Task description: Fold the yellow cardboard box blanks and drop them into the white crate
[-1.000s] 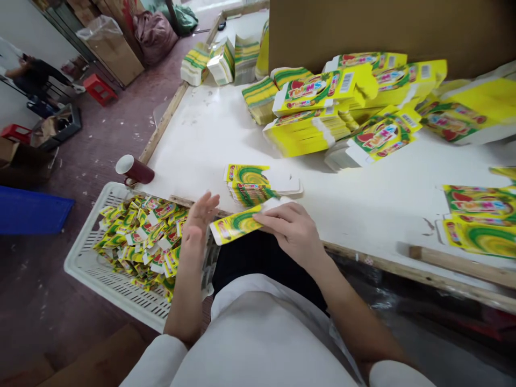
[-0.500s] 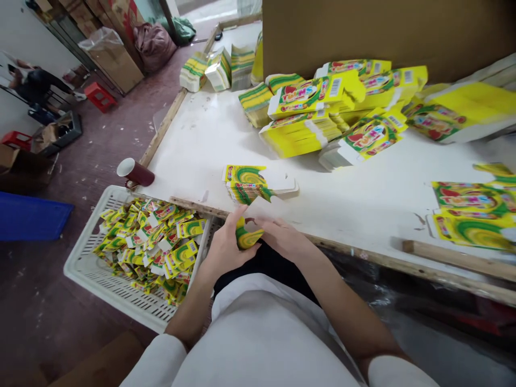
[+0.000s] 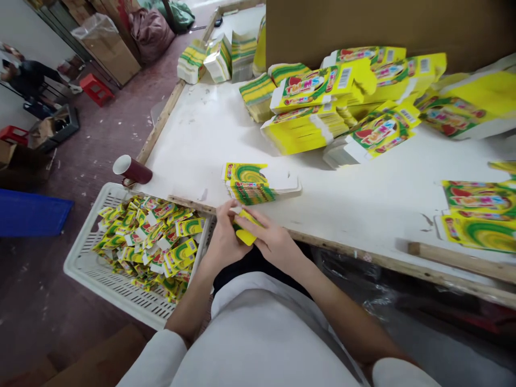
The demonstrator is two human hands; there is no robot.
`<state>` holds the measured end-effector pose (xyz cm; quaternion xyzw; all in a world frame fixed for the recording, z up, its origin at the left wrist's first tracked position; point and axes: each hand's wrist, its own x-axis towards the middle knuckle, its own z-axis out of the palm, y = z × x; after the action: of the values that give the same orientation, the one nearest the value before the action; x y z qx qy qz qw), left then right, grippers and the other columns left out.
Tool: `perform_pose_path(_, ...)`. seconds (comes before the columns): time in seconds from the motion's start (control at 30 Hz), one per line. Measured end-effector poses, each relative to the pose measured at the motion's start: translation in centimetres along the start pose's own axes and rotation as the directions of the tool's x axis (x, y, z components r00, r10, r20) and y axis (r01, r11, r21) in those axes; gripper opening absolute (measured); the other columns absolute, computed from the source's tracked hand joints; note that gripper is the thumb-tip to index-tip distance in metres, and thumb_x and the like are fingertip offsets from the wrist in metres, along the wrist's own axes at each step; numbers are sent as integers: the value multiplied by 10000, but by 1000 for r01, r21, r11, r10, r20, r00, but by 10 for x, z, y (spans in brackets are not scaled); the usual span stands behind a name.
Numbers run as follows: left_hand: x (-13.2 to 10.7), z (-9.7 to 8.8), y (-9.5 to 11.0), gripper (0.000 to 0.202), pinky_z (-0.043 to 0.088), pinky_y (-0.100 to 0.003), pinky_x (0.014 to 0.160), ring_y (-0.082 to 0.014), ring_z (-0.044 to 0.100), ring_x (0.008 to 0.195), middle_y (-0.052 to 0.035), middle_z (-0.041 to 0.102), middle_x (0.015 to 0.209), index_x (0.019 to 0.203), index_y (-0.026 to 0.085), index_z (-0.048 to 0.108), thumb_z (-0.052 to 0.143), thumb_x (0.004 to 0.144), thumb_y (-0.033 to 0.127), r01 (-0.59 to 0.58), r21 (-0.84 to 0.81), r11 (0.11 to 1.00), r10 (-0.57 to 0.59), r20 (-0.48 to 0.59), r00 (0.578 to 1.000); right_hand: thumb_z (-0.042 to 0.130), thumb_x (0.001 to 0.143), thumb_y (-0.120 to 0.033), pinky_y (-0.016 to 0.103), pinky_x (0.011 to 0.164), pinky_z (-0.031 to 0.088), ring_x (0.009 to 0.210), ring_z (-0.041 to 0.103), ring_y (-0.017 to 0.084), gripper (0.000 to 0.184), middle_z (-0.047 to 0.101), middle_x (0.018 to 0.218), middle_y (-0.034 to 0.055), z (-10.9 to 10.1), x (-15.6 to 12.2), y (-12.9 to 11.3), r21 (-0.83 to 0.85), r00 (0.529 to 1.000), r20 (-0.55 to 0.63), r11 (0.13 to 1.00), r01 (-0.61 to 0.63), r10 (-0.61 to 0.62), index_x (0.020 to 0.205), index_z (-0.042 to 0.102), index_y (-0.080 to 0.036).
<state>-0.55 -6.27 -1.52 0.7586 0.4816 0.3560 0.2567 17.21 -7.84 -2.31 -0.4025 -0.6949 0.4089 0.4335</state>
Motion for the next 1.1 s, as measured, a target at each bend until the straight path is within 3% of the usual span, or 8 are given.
perform_pose_path(0.07, 0, 4, 1, 939, 535, -403, 925, -244, 610, 1092, -141, 493, 1346, 1395, 236, 359, 888, 622, 306, 159, -27, 987, -162, -183, 970, 492, 977, -101, 405, 1174, 479, 1419, 547, 227, 529, 534, 1567, 34, -1, 1, 3, -46, 981, -196, 999, -20, 10, 1426, 610, -356)
perform_pose_path(0.13, 1, 5, 4, 808, 545, -360, 868, -205, 635, 988, -84, 570, 1203, 1290, 231, 452, 903, 635, 372, 304, -214, 928, -350, -222, 910, 552, 982, -157, 411, 1163, 492, 1413, 554, 242, 473, 576, 1528, 55, -4, 4, 8, -64, 942, -334, 997, -42, 19, 1415, 623, -334)
perform_pose_path(0.2, 1, 1, 6, 606, 550, -306, 792, -161, 653, 857, -26, 627, 1018, 1189, 225, 515, 856, 715, 387, 369, -433, 822, -474, -161, 866, 605, 975, -208, 425, 1153, 504, 1445, 516, 261, 469, 523, 1573, 68, -7, 5, 12, -98, 950, -313, 995, -24, -8, 1429, 608, -326)
perform_pose_path(0.27, 1, -6, 7, 492, 536, -255, 711, -131, 647, 752, 10, 643, 884, 1127, 218, 555, 833, 751, 372, 376, -547, 748, -530, -152, 834, 628, 966, -219, 440, 1148, 511, 1475, 474, 276, 464, 437, 1634, 73, -10, 5, 15, -144, 981, -182, 989, 36, -62, 1419, 616, -321)
perform_pose_path(0.43, 2, -19, 9, 468, 509, -224, 622, -116, 635, 652, 20, 678, 781, 1130, 207, 618, 850, 747, 341, 378, -540, 752, -547, -189, 816, 646, 951, -180, 453, 1122, 535, 1427, 535, 288, 441, 403, 1651, 87, -21, -1, 16, -172, 996, 41, 981, 87, -81, 1371, 659, -317)
perform_pose_path(0.67, 7, -12, 19, 383, 522, -237, 687, -125, 647, 731, 1, 710, 871, 1108, 205, 671, 819, 775, 321, 338, -534, 775, -489, -167, 856, 684, 941, -234, 444, 1097, 558, 1377, 588, 270, 277, 504, 1587, 67, -12, -1, 12, -161, 960, -263, 985, 54, -95, 1187, 773, -324)
perform_pose_path(0.9, 4, -10, 16, 374, 517, -236, 668, -125, 639, 696, 12, 698, 819, 1096, 211, 679, 824, 772, 331, 342, -589, 732, -516, -152, 843, 653, 960, -236, 435, 1012, 605, 1335, 612, 275, 194, 446, 1616, 99, -25, -1, 7, -156, 981, -84, 974, 163, -177, 1091, 788, -280)
perform_pose_path(1.1, 7, -6, 17, 381, 542, -239, 731, -126, 665, 759, -2, 716, 882, 1110, 220, 670, 827, 781, 331, 316, -630, 709, -521, -166, 837, 637, 974, -302, 472, 1044, 581, 1376, 570, 301, 300, 503, 1559, 162, -28, 2, 6, -259, 971, -147, 955, 144, -186, 1263, 702, -254)
